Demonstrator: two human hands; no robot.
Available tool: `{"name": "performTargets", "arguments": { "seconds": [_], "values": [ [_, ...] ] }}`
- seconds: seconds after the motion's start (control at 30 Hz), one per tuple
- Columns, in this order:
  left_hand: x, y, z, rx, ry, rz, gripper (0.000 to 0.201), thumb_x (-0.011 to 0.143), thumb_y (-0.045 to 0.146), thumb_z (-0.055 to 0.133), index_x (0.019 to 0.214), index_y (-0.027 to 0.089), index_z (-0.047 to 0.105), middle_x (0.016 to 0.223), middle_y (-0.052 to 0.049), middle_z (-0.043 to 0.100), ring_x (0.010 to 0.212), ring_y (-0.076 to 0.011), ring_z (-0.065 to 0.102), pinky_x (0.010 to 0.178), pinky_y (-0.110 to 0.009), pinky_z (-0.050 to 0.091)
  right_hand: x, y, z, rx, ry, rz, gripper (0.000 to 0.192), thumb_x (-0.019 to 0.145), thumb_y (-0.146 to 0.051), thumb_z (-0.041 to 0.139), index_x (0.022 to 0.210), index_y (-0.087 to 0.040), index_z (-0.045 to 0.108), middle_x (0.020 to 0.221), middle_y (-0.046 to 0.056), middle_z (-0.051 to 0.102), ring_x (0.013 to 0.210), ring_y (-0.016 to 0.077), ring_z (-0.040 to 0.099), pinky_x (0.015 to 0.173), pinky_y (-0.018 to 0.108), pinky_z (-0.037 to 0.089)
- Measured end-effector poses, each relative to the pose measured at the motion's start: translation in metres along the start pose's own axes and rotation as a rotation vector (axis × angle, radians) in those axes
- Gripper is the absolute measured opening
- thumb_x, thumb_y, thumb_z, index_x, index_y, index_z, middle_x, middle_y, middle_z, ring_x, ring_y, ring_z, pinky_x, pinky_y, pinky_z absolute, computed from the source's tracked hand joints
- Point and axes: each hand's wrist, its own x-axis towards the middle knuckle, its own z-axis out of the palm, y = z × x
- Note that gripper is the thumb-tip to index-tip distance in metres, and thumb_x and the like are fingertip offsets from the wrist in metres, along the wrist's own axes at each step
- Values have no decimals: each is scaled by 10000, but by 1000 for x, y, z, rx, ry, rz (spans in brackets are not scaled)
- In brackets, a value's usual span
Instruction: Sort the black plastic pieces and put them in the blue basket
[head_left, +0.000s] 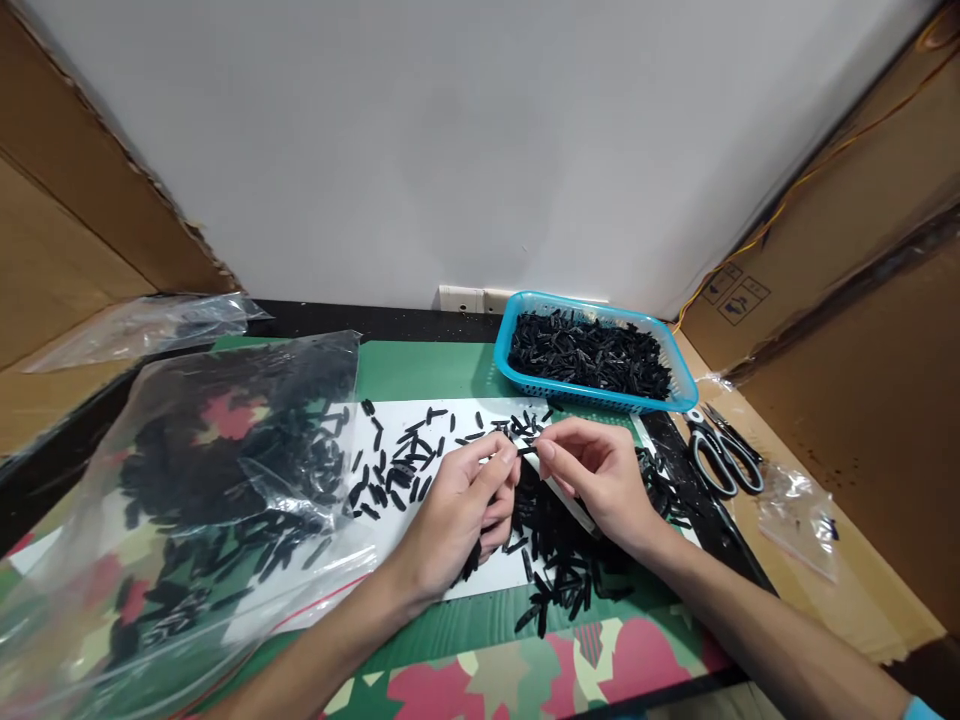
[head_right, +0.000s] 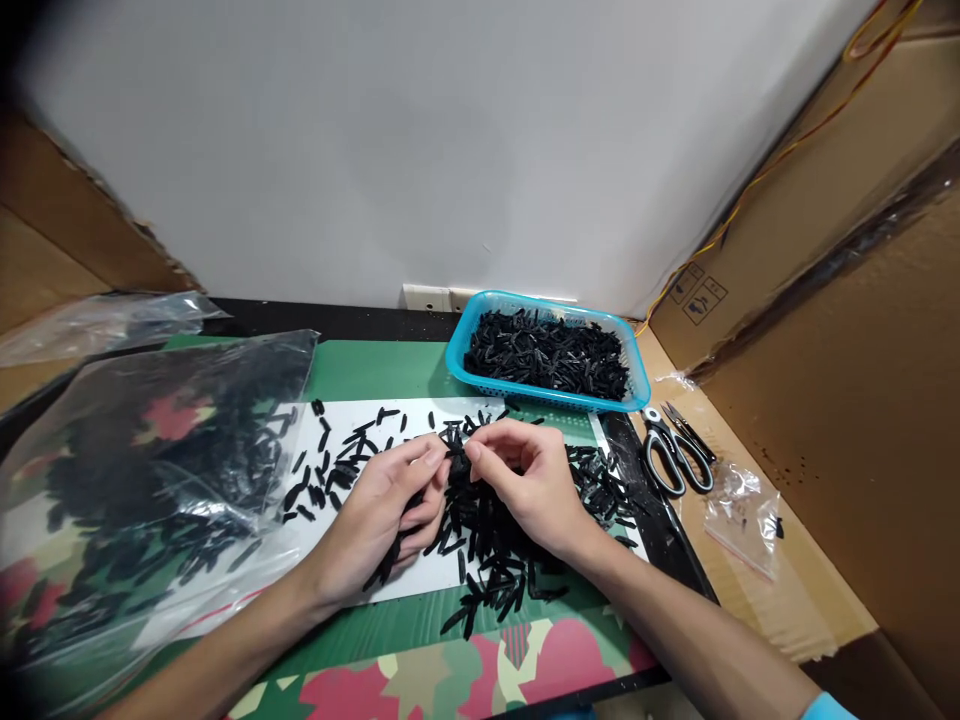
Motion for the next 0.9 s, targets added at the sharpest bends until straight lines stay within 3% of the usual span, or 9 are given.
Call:
{"name": "performTargets", "arguments": {
  "seconds": [0.17,0.7,0.9],
  "values": [
    [0,4,3,-22,28,-8,393,963,566,655,860,229,481,506,131,345,354,-34,279,319,-97,263,-1,4,-1,12,-5,43,224,932,-399,784,916,-177,761,677,-8,680,511,87,532,468,199,424],
    [-1,1,1,-55,34,0,337,1000,542,601,907,238,490,514,130,350,351,-45,286,308,-109,253,-1,8,0,26,-37,37,232,945,-416,769,963,-185,761,661,-19,659,487,86,516,448,201,425],
    [-1,0,0,-32,45,6,305,1006,543,590,971,254,498,534,131,372,359,-42,284,322,-107,281,-4,2,-1,-225,-46,-112,145,990,-330,699,980,-188,726,754,9,712,594,116,615,527,216,479]
  ]
}}
